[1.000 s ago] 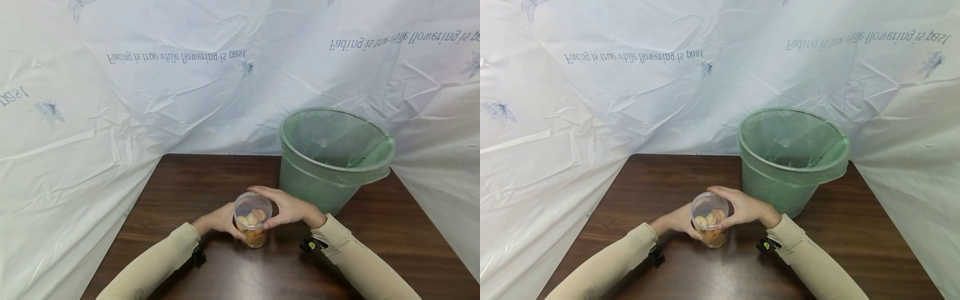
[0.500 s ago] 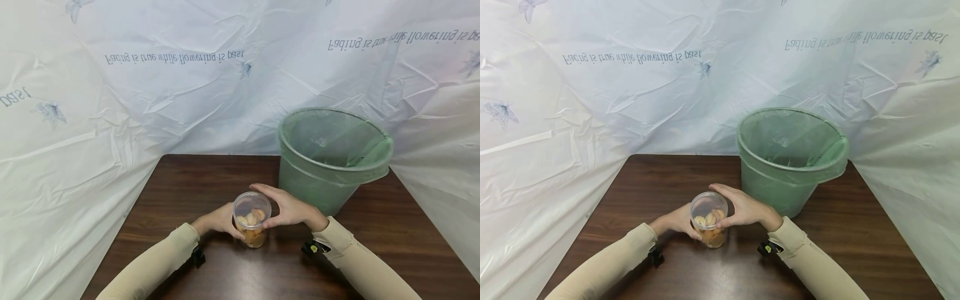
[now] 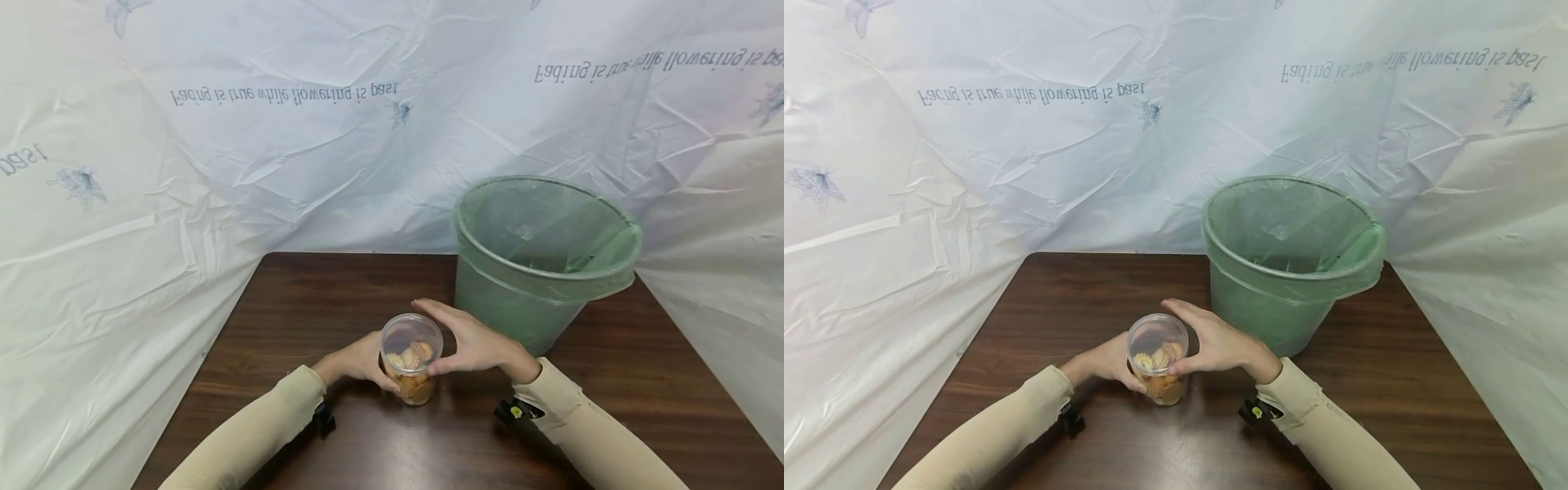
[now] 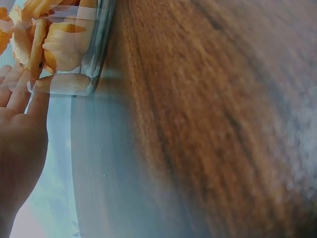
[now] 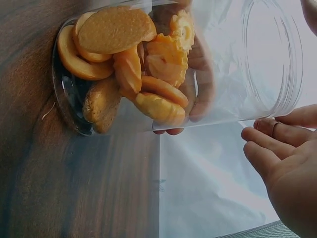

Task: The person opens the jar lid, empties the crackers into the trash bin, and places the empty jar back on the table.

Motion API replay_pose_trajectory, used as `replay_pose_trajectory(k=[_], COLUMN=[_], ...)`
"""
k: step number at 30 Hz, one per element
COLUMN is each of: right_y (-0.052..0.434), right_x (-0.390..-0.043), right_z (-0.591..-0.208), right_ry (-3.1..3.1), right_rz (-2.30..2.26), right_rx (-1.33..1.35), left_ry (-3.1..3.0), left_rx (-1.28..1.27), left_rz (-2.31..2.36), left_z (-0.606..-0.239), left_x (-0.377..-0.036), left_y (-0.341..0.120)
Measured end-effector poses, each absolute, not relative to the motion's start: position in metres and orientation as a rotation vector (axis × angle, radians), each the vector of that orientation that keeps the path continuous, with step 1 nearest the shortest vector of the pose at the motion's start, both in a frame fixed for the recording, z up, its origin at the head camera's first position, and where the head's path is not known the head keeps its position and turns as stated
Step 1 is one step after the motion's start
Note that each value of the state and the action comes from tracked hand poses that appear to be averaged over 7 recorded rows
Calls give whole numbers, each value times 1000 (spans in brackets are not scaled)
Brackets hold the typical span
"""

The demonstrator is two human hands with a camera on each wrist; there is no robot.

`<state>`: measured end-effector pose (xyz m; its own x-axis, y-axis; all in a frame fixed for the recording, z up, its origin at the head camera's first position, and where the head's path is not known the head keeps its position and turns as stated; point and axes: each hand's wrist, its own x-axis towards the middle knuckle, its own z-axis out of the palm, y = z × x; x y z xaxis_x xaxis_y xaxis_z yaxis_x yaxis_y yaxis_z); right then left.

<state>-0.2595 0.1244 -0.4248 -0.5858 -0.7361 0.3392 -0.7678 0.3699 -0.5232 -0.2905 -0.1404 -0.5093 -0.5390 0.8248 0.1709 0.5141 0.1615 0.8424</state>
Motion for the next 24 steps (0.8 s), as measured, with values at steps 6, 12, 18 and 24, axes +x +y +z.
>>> replay_pose_trajectory(k=[6, 12, 18, 24], right_y=[123, 122, 122, 122], right_x=[-257, -255, -250, -247], right_z=[-425, -426, -428, -431], right_ry=[-2550, -2574, -2625, -2654], right_rz=[1007, 1015, 1042, 1039], right_rx=[1384, 1322, 1228, 1191], left_ry=[2124, 2122, 2118, 2111], left_rx=[1277, 1301, 1284, 1276], left_rz=[1333, 1334, 1339, 1342], left_z=[-508, -509, -510, -510], left_x=[-289, -290, -290, -290], left_y=[-140, -140, -140, -140])
